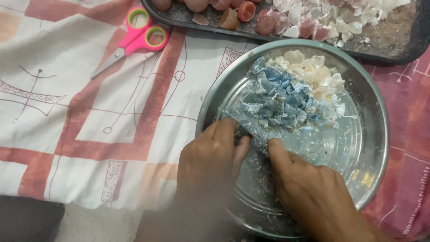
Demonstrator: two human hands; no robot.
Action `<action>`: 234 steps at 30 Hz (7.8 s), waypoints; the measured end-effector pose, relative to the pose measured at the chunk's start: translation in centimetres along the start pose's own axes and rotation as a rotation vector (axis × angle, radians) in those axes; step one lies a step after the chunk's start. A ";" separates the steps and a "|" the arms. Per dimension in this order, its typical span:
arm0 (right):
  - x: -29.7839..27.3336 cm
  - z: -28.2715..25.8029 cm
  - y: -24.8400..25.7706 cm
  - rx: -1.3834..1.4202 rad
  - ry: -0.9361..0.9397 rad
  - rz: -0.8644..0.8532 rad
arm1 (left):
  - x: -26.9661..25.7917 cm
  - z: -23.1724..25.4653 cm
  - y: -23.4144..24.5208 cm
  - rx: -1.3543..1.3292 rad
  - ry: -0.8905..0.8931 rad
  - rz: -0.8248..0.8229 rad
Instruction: Scraping and preparing wax pieces for candle making using a knife on a metal tray.
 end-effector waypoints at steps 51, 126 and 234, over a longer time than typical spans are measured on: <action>1.1 -0.2 -2.3 -0.059 0.200 -0.139 | 7.7 5.5 -3.2 0.418 -0.766 -0.016; -2.2 -0.5 7.5 0.407 0.352 0.189 | 0.0 4.5 4.8 -0.029 -0.036 0.132; 1.4 -0.7 -0.7 0.187 0.191 0.036 | 8.9 7.6 1.2 -0.101 -0.666 0.257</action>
Point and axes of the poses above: each hand's wrist, its own x-axis towards the middle knuckle, its own y-axis out of the back of the hand, z = x × y, the point moved 10 cm from there along x, towards the middle knuckle, and after that the axes turned 11 degrees about -y, right-handed, at the moved point
